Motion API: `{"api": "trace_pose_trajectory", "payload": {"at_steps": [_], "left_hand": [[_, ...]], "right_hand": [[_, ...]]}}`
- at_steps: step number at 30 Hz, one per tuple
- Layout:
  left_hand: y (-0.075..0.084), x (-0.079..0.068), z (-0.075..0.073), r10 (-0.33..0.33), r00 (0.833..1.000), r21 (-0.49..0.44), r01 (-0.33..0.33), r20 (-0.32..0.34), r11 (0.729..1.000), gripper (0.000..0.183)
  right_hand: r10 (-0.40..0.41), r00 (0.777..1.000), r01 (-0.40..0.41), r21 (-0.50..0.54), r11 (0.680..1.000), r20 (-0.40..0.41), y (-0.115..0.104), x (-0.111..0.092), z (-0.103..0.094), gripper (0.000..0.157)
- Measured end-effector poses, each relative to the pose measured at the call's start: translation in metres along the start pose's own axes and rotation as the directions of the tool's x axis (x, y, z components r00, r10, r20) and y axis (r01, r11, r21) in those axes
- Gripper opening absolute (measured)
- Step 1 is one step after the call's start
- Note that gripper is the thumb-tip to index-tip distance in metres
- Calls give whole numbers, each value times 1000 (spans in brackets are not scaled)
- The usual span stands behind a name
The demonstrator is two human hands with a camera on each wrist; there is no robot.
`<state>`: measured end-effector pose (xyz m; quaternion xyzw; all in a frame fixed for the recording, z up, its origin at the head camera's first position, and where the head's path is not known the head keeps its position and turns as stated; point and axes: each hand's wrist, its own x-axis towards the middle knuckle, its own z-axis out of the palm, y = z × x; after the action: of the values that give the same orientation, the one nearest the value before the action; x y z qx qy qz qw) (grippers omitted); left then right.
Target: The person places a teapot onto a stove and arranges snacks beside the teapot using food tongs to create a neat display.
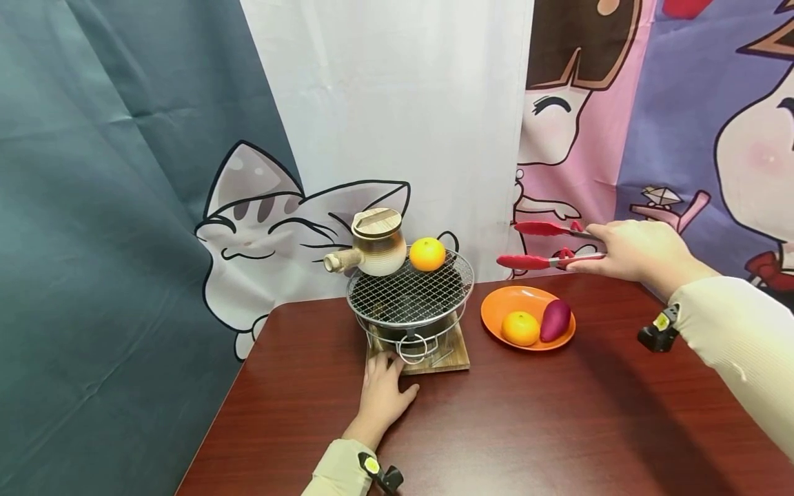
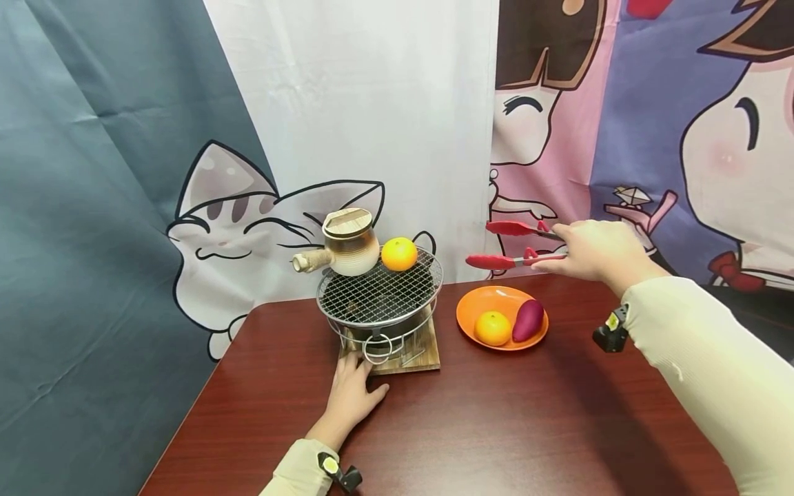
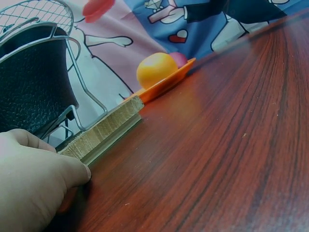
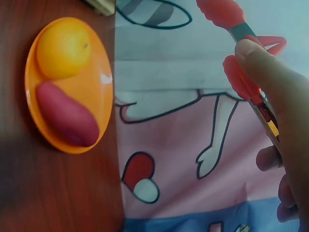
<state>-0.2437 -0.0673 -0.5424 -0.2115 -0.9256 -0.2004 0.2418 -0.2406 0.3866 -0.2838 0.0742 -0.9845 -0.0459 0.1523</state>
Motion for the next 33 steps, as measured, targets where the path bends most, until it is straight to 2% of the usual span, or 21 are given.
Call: {"api": "trace_pose_trajectory", "payload": {"at_steps": [3,10,17,23,33], "left_hand": [[0,1,-1,3,1000,2,-3,-1,1000,50],[-1,0,-2,0,1000,-3,0,-3,1000,49],[1,0,-3,-11,1000,-7,11,14,1000,49],[3,0,-4,-5,1000,-8,5,13,1000,50],[3,-1,-4,-5,1000,-8,5,7,1000,49]], "right_hand": [[-1,1000,1,12,1000,5,7,-8,6,89],[12,998,-13,15,1000,56,16,-22,21,107],[0,998,-2,31,1000,69,18,-34,36,106],[0,993,-4,36,999,115,18,-45,53,112],[-43,991,41,21,999,130,17,-53,72,107]]}}
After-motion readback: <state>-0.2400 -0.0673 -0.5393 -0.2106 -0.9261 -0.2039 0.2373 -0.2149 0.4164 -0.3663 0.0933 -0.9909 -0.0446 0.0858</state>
